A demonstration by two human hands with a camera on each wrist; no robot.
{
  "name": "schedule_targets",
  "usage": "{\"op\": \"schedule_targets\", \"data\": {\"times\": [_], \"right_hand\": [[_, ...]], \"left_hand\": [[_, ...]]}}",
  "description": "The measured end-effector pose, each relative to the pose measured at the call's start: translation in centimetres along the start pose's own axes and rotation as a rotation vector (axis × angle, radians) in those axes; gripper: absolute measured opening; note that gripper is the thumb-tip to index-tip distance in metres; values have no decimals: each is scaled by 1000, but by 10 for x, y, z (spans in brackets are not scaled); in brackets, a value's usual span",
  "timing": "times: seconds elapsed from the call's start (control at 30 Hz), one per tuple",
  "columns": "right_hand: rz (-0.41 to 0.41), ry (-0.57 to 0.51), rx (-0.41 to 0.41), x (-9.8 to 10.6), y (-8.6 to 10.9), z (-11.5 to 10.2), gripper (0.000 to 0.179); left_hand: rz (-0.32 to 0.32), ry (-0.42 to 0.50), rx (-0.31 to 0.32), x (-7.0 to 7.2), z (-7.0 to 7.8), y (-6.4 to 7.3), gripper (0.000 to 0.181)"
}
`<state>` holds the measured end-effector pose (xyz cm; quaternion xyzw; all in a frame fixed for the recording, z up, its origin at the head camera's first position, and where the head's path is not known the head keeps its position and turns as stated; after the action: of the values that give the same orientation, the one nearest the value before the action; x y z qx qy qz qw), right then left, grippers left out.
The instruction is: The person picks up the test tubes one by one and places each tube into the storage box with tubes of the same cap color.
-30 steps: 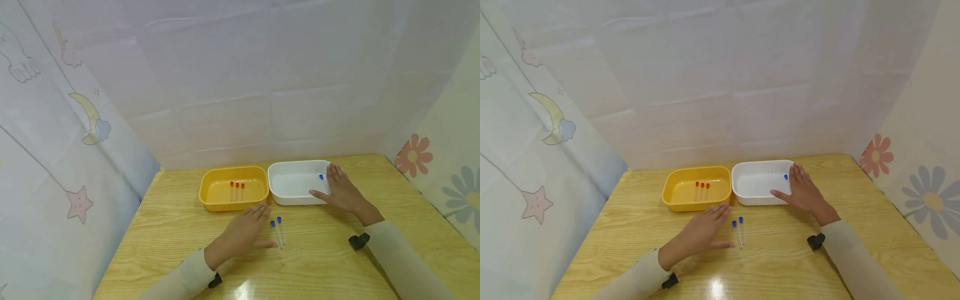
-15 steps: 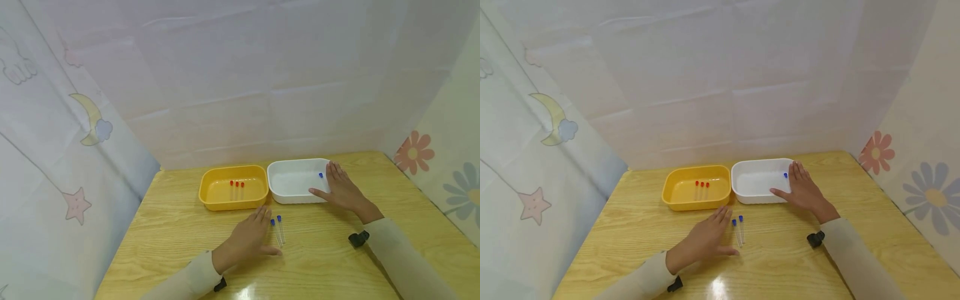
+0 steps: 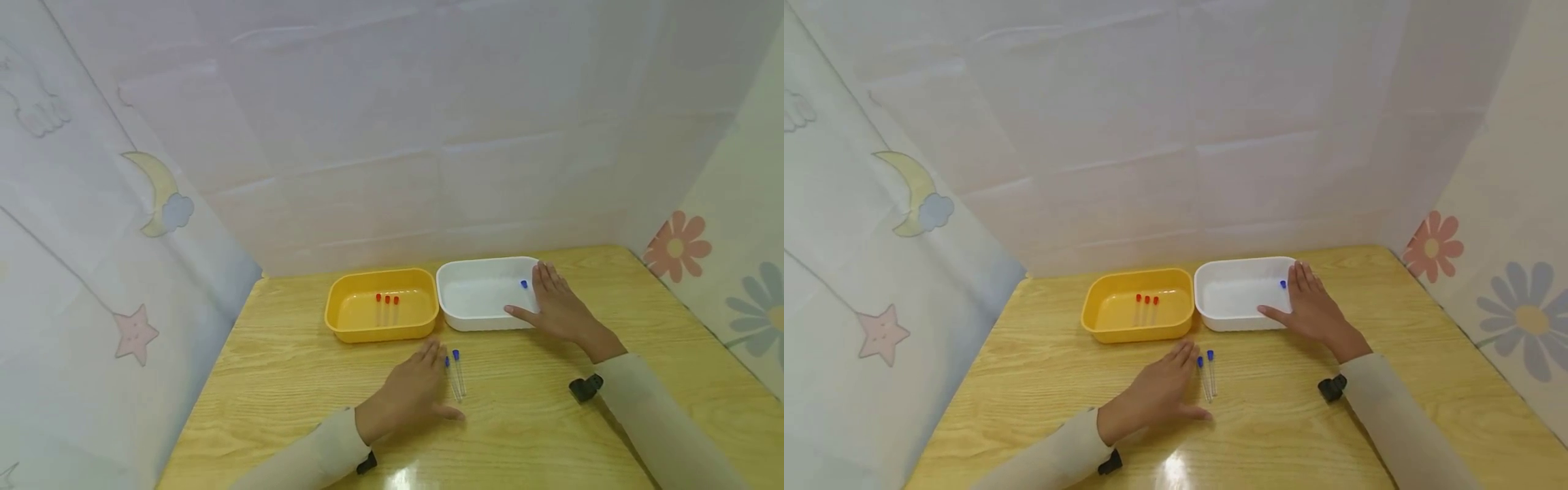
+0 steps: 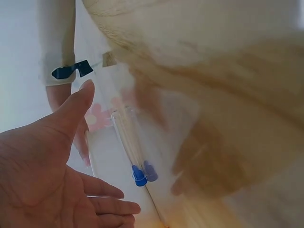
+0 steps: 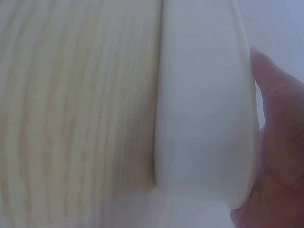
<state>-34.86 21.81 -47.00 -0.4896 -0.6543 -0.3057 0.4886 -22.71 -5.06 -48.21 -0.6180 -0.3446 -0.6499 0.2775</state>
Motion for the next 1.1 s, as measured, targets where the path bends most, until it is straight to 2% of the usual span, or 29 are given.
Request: {"op": "schedule_targets", "data": {"times": [0.13,0.37,0.6,0.9,1.1], "right_hand": [[0,0,6,1,3,-2,113],[-8,-8,-7,-2,6,-3,114],[6,-1,-2,3,3,-4,113],[-5,-3,-5,2,2,-3,114],[-4,3,-8,2,1,-2,114]], "left_hand": [[-11,32,28,-5,2,0,122],[-37,63,63,-4,4,0,121],[-46,-6,58,-3,4,-4,119],[-73,-4,52,-4,4,-6,119],[-69,-15,27,-3,6,-8,115]]}}
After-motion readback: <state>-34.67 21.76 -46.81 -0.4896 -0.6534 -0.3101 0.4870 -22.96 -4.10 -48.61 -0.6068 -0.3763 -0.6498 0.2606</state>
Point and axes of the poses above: each hand's wrist, its own y-axis away from the middle knuckle, its own x-axis out of the back of the hand, z = x × y, the point moved 7 cm from there along -y, towards the middle knuckle
